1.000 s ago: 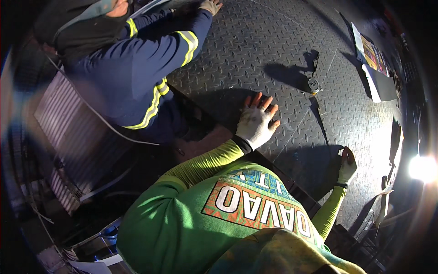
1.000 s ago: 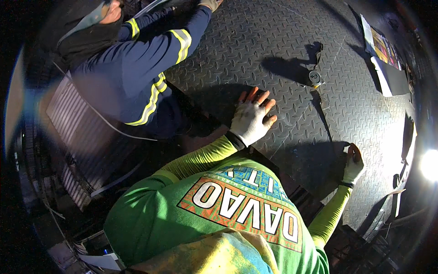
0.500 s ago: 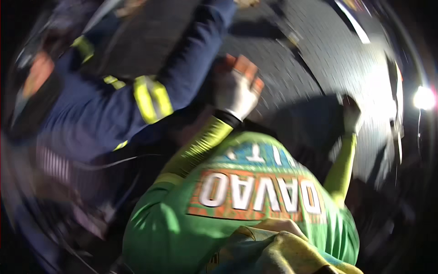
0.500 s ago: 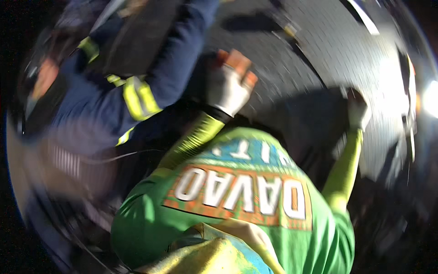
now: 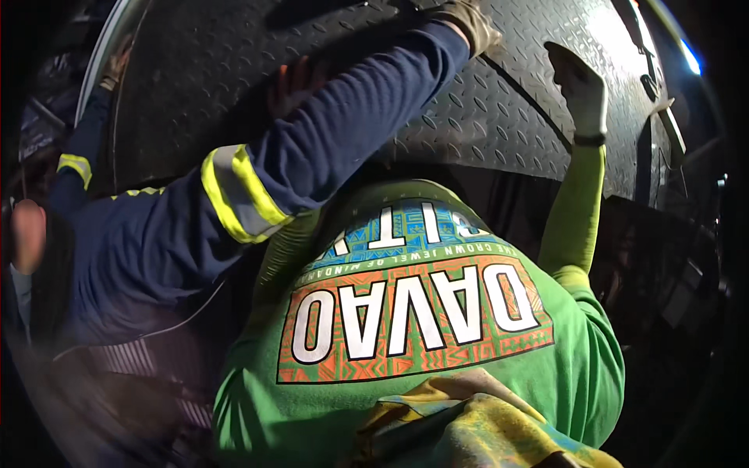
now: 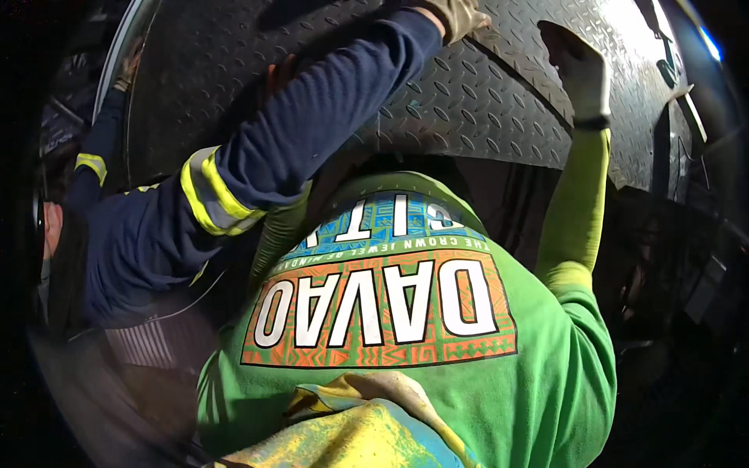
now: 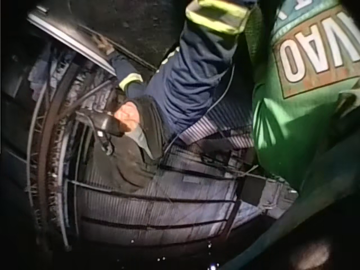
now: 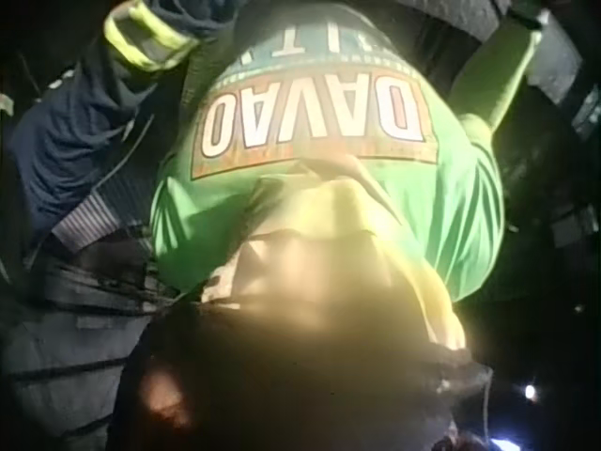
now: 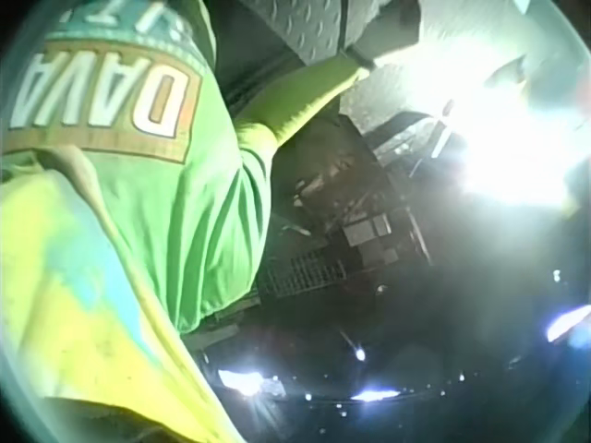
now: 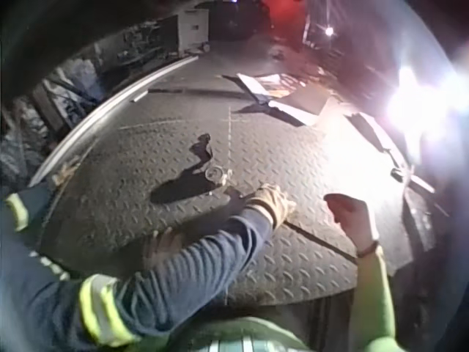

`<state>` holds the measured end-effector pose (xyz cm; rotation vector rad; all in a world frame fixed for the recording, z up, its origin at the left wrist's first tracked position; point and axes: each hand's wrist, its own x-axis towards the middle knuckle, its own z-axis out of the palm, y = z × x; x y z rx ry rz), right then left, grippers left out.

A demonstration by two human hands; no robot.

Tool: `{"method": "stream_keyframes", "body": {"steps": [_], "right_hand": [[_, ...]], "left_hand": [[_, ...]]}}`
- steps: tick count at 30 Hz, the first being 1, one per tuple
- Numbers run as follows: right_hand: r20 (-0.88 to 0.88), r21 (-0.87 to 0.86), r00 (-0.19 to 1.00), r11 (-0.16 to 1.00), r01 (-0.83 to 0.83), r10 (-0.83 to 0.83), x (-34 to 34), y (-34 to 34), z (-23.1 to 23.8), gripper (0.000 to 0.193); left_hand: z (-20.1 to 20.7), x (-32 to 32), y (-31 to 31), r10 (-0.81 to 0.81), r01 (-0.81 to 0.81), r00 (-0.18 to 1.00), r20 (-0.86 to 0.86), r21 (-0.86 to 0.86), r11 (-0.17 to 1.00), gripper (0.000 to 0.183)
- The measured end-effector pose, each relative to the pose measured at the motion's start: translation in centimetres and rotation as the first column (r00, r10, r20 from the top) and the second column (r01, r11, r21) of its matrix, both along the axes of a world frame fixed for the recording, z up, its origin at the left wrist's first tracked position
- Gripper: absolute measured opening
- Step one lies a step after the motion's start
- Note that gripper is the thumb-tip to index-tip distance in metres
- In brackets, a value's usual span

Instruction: Measuring and marking a metal plate using a tape measure and a marker.

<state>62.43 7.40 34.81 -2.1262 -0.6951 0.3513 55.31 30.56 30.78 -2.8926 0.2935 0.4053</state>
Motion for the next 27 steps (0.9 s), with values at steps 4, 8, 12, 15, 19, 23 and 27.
{"method": "stream_keyframes", "body": {"steps": [4,8,12,15,19,23,27], "right_hand": [[0.195,-0.193,0.981,0.98,0.046,-0.008,-3.5,-1.1,2.0,0.031],[0.346,-0.443,0.928,0.896,0.032,0.139,-4.6,-2.2,1.5,0.051],[0.353,-0.478,0.909,0.878,-0.027,0.221,-3.7,-1.4,-0.9,0.07],[0.361,-0.358,0.916,0.933,-0.036,0.174,-2.1,-1.4,-2.6,0.066],[0.083,-0.282,0.967,0.936,-0.211,0.243,0.7,-2.3,-3.4,0.055],[0.14,-0.389,0.91,0.867,-0.311,0.389,2.0,-2.4,-0.1,0.044],[0.529,-0.455,0.74,0.875,-0.165,0.415,1.3,-0.9,8.2,0.025]], "left_hand": [[-0.1,0.9,-0.3,-0.024,0.024,1.0,0.003,0.031,0.999,0.035],[-0.9,-5.5,-0.3,0.203,-0.184,0.94,0.273,-0.094,0.978,0.037],[-5.1,-21.9,3.5,0.703,-0.592,0.63,0.329,-0.382,0.709,0.057],[-9.7,-26.9,5.5,0.849,-0.703,0.443,0.289,-0.475,0.529,0.064],[-12.9,-26.8,6.4,0.85,-0.604,0.406,0.335,-0.599,0.525,0.049],[-13.1,-26.1,6.8,0.84,-0.524,0.379,0.388,-0.658,0.541,0.035],[-13.1,-25.9,8.0,0.82,-0.442,0.363,0.443,-0.692,0.57,0.023]]}}
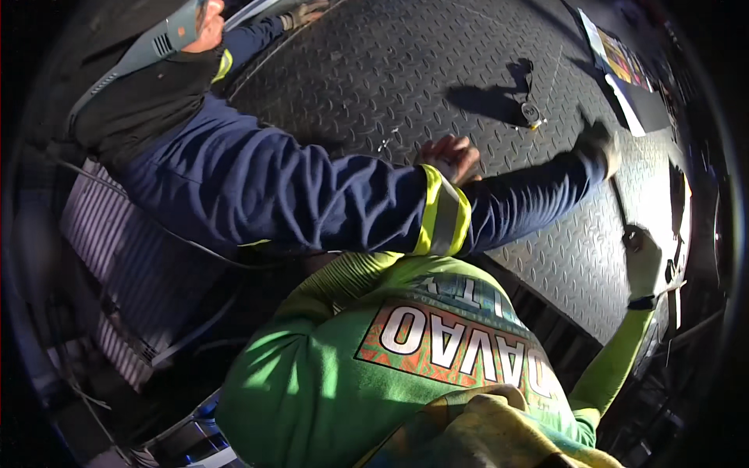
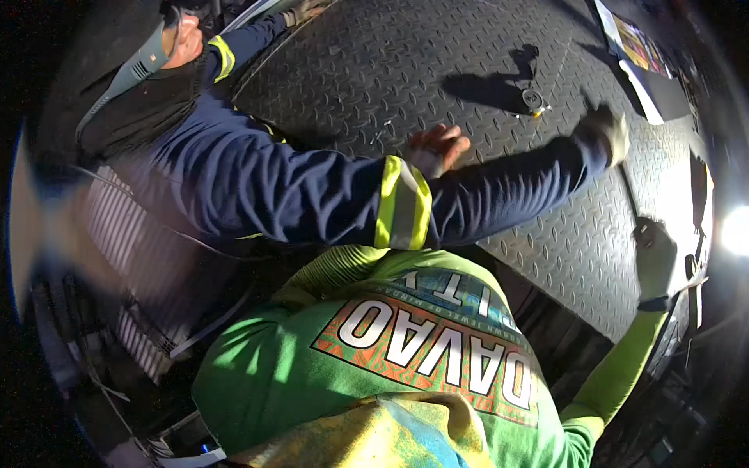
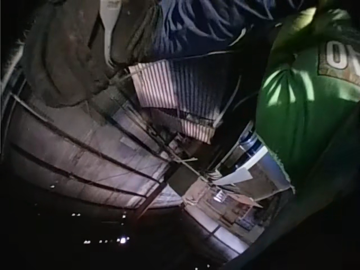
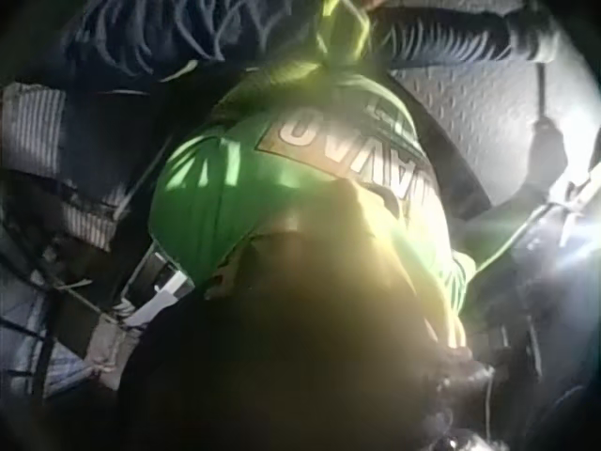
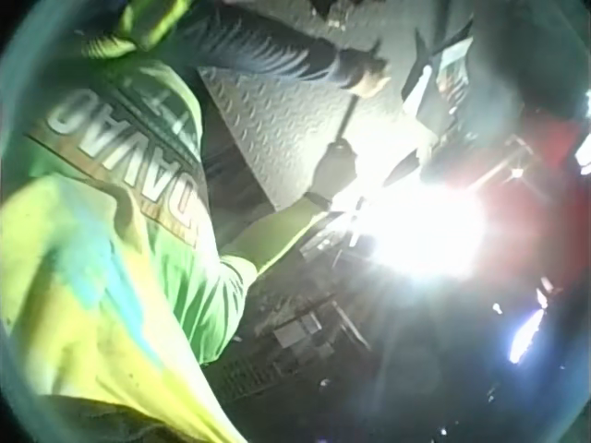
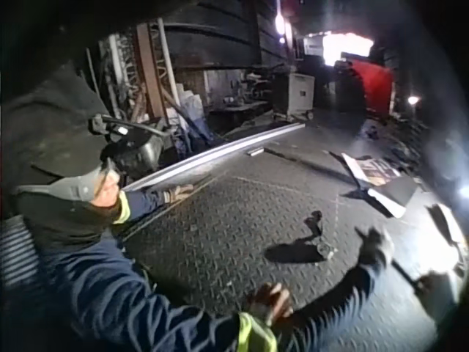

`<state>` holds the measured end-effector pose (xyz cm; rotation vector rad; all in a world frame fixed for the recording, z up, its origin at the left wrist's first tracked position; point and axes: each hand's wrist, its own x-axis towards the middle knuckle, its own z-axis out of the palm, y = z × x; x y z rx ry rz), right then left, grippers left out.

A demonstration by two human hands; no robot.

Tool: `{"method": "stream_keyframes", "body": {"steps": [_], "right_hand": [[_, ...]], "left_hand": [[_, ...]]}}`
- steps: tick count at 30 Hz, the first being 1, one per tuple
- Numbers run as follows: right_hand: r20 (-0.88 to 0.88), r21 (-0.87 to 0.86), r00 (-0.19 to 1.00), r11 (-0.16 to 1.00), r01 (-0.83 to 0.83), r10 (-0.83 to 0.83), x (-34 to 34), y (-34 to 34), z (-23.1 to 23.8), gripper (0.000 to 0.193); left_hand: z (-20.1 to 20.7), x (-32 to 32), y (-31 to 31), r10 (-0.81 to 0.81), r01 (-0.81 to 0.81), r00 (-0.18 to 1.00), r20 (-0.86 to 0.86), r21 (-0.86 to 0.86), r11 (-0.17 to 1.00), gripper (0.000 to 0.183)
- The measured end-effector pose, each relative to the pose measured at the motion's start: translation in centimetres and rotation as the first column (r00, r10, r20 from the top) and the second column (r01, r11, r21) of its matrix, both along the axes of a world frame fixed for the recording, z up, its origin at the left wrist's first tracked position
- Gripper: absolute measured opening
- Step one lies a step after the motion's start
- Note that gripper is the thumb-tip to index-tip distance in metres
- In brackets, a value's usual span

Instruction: Measuring and marking a metal plate using a tape measure and a marker.

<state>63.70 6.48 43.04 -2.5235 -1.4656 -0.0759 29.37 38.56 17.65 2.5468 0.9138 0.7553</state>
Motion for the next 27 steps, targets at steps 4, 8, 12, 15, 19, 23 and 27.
{"method": "stream_keyframes", "body": {"steps": [4,8,12,15,19,23,27], "right_hand": [[0.499,0.073,0.861,0.985,-0.155,0.098,0.7,6.3,8.5,0.034],[0.324,0.143,0.928,0.961,-0.238,0.182,1.6,19.3,13.8,0.034],[0.537,0.162,0.787,0.878,-0.45,0.304,-1.4,34.6,16.9,0.036],[0.516,0.352,0.809,0.791,-0.501,0.282,-5.9,40.6,17.9,0.028],[0.4,0.382,0.885,0.835,-0.396,0.236,-9.4,47.1,18.3,0.026],[0.194,0.23,0.901,0.875,-0.427,0.388,-9.9,51.4,13.3,0.022],[-0.063,0.02,0.846,0.848,-0.529,0.529,-10.7,50.6,6.5,0.018]], "left_hand": [[1.7,0.5,-1.9,-0.008,-0.001,0.986,0.166,0.053,0.999,0.017],[7.9,-0.5,-7.6,-0.034,-0.056,0.862,0.506,0.162,0.985,0.014],[14.8,-1.8,-8.5,-0.321,0.281,0.863,0.39,0.158,0.947,0.029],[17.4,-3.0,-8.5,-0.27,0.194,0.868,0.417,0.215,0.957,0.028],[16.8,-5.1,-8.8,-0.086,0.024,0.928,0.362,0.174,0.984,0.032],[14.5,-8.1,-9.5,0.103,-0.176,0.917,0.385,0.159,0.971,0.034],[13.0,-10.7,-9.9,0.269,-0.34,0.908,0.321,0.189,0.921,0.035]]}}
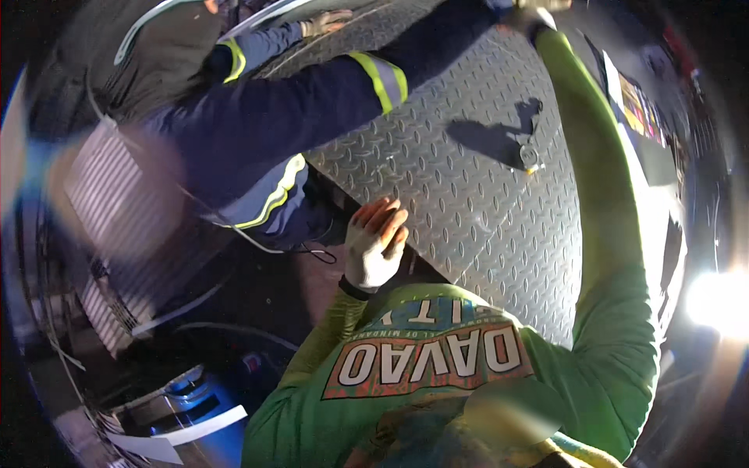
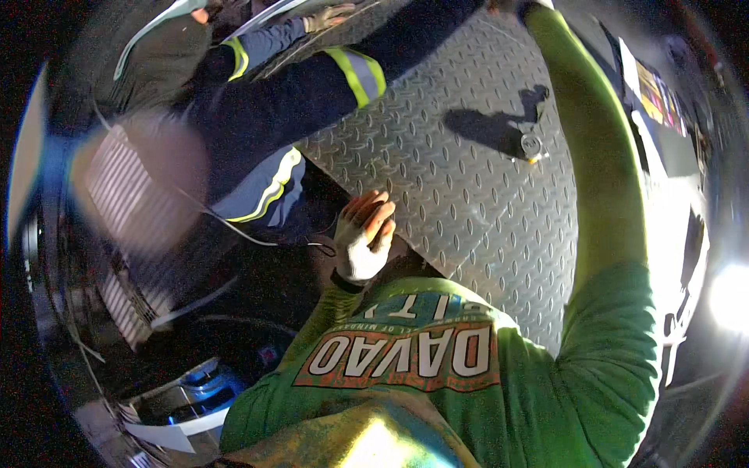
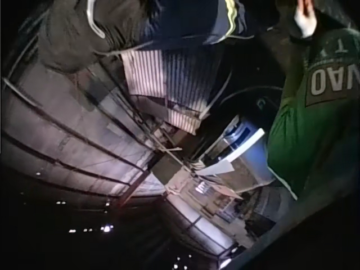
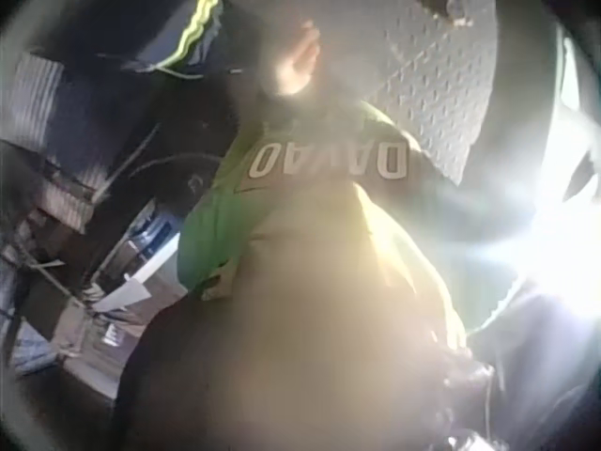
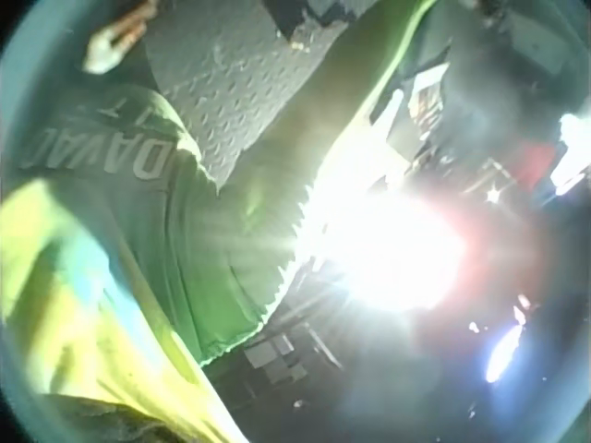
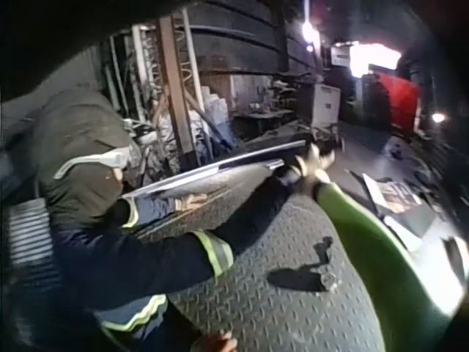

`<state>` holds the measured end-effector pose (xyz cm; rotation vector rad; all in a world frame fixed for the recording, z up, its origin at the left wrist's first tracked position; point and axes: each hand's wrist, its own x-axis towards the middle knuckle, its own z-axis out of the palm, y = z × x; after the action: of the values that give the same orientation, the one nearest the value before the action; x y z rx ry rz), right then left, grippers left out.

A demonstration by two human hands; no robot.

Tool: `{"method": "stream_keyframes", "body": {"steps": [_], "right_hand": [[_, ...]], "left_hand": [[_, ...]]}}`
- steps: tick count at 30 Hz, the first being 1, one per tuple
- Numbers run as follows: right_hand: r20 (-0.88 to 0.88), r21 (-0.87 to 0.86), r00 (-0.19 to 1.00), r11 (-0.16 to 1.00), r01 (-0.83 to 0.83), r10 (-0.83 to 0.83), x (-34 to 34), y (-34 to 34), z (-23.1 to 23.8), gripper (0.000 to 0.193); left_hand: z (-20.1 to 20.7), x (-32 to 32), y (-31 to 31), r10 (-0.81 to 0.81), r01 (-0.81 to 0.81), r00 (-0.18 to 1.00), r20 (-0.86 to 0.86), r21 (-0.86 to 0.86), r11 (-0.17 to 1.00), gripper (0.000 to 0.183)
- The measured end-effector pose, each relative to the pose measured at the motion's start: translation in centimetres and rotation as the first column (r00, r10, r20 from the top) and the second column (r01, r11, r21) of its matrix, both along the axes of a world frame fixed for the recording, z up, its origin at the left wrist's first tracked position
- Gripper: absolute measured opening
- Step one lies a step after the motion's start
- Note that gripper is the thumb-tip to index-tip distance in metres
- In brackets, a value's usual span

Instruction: Measuring and marking a metal plate using a tape measure and a marker.

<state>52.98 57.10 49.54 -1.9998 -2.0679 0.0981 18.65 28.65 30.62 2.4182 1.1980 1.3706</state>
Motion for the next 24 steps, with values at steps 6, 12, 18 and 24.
{"method": "stream_keyframes", "body": {"steps": [6,12,18,24], "right_hand": [[-0.285,-0.133,0.955,0.983,-0.125,0.083,0.8,-12.5,-9.2,0.017],[-0.579,-0.178,0.799,0.982,0.068,-0.16,1.2,-26.3,-9.4,0.031],[-0.573,-0.055,0.819,0.998,-0.013,-0.021,-3.6,-31.2,-13.7,0.032],[-0.237,0.4,0.953,0.913,-0.08,0.187,0.5,-25.3,-11.6,0.04]], "left_hand": [[0.6,-0.3,1.1,0.102,-0.102,0.995,-0.01,-0.106,0.989,0.034],[1.8,4.0,3.6,-0.126,0.127,0.992,0.013,-0.1,0.987,0.035],[0.8,9.7,6.8,-0.173,0.161,0.978,-0.118,-0.105,0.981,0.028],[-0.4,9.0,10.4,-0.15,0.137,0.978,-0.145,-0.097,0.986,0.024]]}}
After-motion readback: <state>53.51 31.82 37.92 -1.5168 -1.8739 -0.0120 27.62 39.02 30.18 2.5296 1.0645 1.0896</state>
